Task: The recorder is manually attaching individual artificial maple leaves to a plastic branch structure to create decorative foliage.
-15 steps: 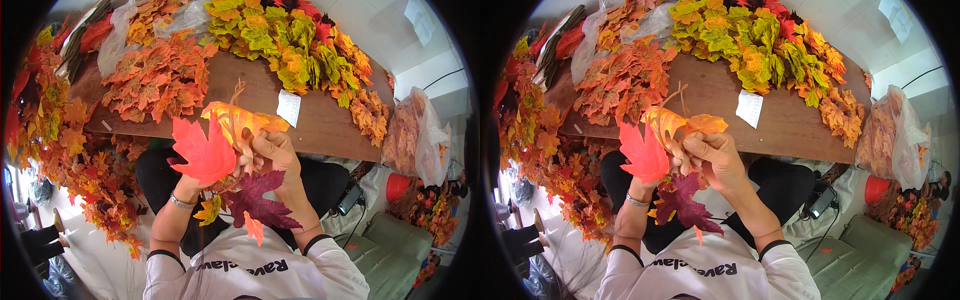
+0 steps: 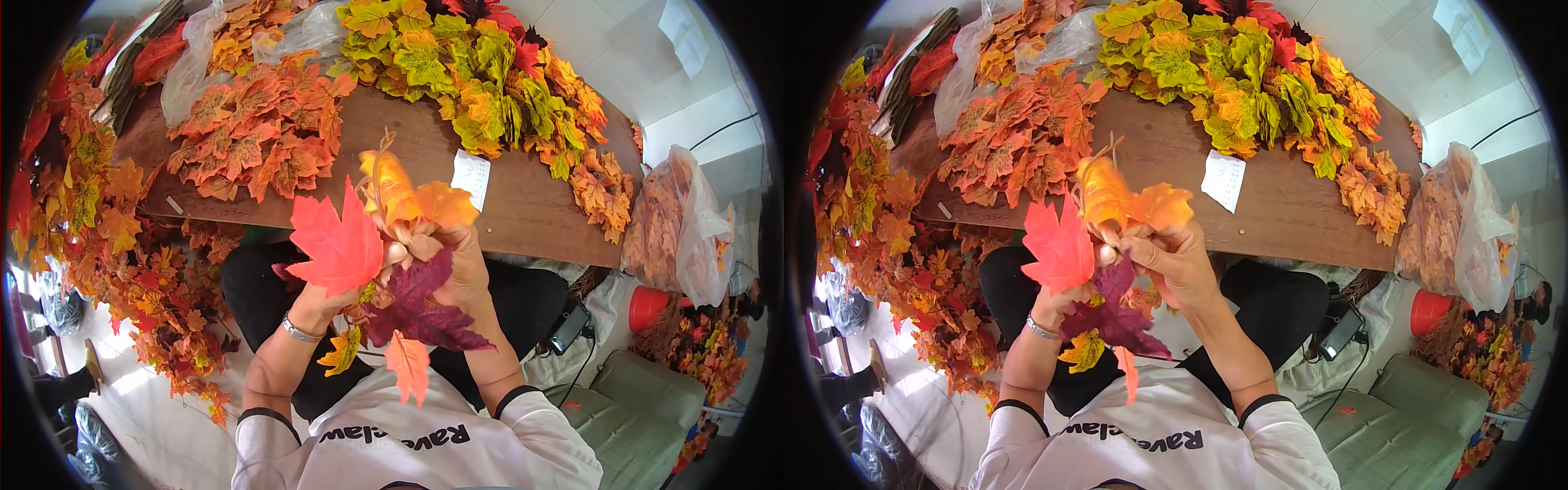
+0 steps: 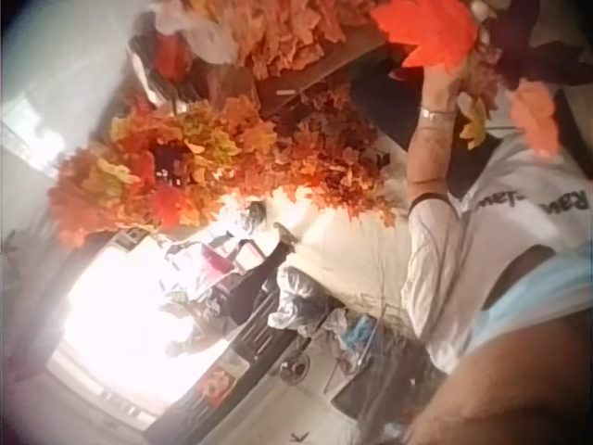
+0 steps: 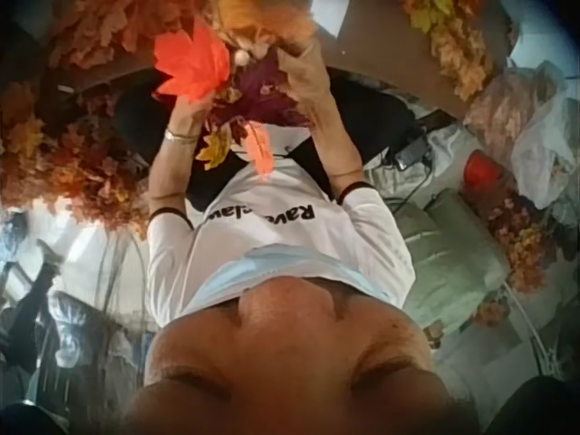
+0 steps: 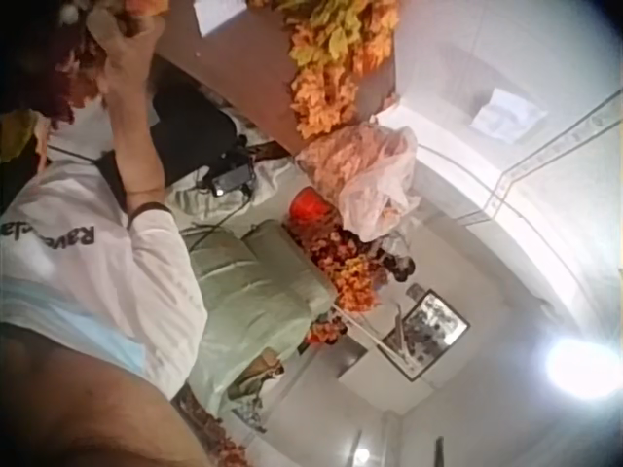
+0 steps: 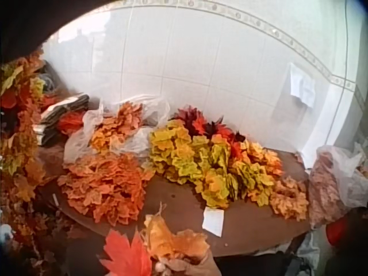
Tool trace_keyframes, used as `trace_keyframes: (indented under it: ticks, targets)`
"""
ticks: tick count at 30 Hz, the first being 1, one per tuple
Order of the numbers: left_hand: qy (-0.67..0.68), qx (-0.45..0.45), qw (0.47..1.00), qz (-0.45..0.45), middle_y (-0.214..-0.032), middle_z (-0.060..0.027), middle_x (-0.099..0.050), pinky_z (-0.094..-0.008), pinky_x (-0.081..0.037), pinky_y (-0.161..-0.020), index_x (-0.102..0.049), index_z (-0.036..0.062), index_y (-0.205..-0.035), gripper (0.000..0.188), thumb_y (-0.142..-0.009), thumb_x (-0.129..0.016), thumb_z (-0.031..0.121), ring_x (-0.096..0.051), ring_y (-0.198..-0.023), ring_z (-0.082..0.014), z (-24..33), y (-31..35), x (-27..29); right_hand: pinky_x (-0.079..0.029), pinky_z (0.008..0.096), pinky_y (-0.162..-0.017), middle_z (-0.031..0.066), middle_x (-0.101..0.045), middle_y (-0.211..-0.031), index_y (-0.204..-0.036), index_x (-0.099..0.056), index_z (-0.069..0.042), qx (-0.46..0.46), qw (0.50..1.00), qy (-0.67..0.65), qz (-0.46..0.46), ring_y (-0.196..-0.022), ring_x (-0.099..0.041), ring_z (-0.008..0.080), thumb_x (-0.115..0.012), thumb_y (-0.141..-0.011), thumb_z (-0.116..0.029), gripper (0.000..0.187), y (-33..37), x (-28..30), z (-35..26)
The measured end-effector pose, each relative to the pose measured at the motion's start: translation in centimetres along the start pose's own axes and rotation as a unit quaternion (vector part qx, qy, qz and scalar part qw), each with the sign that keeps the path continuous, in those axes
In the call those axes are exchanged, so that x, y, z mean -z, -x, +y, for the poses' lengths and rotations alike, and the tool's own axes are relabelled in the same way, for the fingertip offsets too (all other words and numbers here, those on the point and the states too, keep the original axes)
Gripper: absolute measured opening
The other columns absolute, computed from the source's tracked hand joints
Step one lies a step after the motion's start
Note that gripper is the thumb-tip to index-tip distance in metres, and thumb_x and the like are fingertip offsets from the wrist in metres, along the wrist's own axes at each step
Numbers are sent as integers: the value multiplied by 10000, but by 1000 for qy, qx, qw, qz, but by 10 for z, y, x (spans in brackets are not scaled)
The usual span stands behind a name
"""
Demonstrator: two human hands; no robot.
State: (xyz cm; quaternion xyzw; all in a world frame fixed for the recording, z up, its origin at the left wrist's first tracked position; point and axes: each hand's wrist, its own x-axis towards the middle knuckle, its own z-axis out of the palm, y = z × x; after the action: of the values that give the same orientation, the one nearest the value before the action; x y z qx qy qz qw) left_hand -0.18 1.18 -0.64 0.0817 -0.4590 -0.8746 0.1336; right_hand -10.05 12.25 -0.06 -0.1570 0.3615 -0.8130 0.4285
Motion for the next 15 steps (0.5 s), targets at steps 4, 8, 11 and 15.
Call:
trace_keyframes:
  ticks: [4, 8, 11, 15]
  targets:
    - [74, -56, 995, -35, -945, -47, -556, -243, -437, -628, -509, 62, -1061, 260, -820, -603, 92, -542, -780, -121, -13, 9, 18, -408, 194, -551, 42, -611, -810, -892, -621, -14, 102, 984, 146, -10, -655, -530, 75, -665, -760, -28, 140, 0, -3, -7]
    - [31, -35, 995, 85, -1124, -51, -488, -292, -446, -819, -382, 69, -1212, 438, -824, -585, 64, -509, -996, -157, -32, 8, 33, -414, 212, -578, 35, -606, -847, -969, -602, -24, 174, 957, 230, -30, -670, -521, 78, -651, -785, -57, 194, 0, 2, -5]
    - [-18, -96, 995, 17, -1202, -49, -437, -303, -411, -902, -319, 65, -1261, 498, -832, -573, 82, -456, -1084, -152, -23, 7, 36, -432, 217, -605, 34, -601, -854, -1036, -565, -7, 299, 880, 362, -70, -690, -546, 100, -640, -795, -65, 259, -9, 10, -2]
    - [43, -26, 998, -46, -1132, -36, -489, -283, -412, -877, -371, 45, -1214, 508, -791, -636, 135, -495, -1019, -125, -13, -7, 33, -457, 236, -672, 59, -589, -914, -1063, -532, 22, 126, 975, 177, -40, -769, -577, 136, -607, -824, -93, 276, 3, 16, 9]
